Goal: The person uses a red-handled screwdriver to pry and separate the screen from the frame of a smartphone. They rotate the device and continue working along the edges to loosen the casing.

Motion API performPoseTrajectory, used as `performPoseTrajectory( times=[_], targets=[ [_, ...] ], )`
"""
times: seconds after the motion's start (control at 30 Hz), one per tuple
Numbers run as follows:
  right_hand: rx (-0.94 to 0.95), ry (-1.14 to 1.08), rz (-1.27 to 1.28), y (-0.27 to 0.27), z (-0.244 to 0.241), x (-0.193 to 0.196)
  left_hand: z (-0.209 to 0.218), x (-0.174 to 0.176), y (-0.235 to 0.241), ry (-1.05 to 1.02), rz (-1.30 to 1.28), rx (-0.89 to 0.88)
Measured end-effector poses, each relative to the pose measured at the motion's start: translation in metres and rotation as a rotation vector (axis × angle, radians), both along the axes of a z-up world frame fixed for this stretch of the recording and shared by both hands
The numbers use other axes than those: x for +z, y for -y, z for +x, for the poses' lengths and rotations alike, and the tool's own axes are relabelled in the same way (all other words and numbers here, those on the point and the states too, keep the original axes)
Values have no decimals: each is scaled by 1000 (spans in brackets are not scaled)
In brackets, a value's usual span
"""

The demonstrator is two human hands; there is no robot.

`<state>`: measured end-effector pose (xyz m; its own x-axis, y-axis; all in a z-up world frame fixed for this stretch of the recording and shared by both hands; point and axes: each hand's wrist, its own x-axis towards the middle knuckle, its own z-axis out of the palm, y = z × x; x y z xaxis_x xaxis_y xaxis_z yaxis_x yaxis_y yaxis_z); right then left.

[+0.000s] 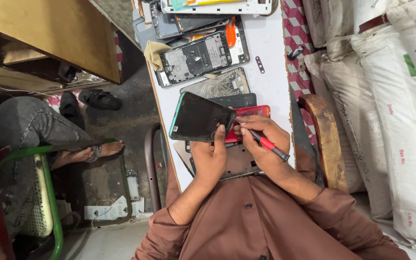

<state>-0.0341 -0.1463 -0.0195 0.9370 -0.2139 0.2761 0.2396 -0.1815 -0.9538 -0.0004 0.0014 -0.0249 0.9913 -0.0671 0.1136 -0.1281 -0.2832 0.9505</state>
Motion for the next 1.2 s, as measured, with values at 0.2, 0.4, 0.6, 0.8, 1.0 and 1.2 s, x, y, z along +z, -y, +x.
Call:
performPoseTrajectory(
  times=[0.2, 0.4, 0.6, 0.8, 1.0, 1.2],
  targets=[
    [-45, 0, -4, -2, 2, 5, -4, -7, 0, 150, 96, -20],
    [-82, 0, -74, -4, 2, 8, -6, -4, 2, 122, 7, -94],
    [-85, 9, -15, -6, 0, 7, -3, 11, 3, 256, 4, -177],
    [-96, 37, -31, -7, 1, 5, 0, 20, 5, 222, 28, -178],
    [-153, 10, -186, -3, 1, 7, 2, 21, 2, 251, 74, -227],
    [-105, -37, -112, 1, 2, 5, 0, 15, 4, 143, -33, -207]
  ],
)
